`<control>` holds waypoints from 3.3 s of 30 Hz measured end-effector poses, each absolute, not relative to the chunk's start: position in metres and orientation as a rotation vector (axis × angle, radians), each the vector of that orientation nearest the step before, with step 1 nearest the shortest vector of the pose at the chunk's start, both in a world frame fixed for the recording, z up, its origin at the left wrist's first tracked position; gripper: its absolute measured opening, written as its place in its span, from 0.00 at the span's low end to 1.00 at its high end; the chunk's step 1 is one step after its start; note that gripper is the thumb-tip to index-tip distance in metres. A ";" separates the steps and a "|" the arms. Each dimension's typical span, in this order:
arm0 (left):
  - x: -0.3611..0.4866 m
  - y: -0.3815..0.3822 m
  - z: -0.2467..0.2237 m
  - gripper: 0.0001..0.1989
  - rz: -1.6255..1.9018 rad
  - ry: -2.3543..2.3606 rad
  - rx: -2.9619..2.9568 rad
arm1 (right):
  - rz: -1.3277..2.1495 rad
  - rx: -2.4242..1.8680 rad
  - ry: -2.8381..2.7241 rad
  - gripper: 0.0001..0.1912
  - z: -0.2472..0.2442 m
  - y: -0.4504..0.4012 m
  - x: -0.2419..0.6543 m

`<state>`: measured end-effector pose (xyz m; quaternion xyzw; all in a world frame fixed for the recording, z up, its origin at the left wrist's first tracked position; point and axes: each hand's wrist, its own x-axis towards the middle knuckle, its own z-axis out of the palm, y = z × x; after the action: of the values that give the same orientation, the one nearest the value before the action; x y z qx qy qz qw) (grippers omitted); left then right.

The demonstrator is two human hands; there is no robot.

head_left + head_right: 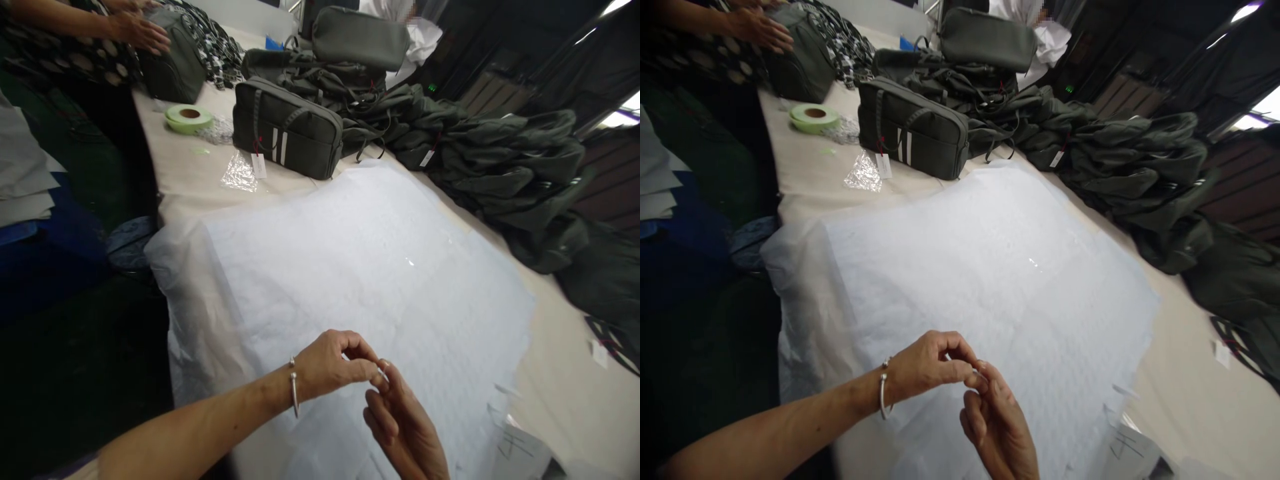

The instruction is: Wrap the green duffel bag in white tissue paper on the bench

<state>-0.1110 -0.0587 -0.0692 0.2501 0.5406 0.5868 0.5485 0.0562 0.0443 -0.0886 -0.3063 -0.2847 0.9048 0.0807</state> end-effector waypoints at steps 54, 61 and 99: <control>-0.115 -0.061 -0.079 0.08 1.544 1.055 0.368 | 2.026 -1.089 -1.653 0.27 -0.064 0.022 0.032; -0.105 -0.057 -0.079 0.17 1.567 0.952 0.378 | 2.601 -1.009 -0.885 0.31 -0.057 0.013 0.038; -0.184 -0.060 -0.034 0.03 0.817 1.218 0.697 | 0.824 -0.348 -2.712 0.23 -0.152 0.057 0.082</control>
<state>-0.1836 -0.0603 -0.0343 0.3116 0.5441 0.3650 0.6882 0.0820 0.0568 -0.1516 -0.1206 -0.9400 0.2856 0.1426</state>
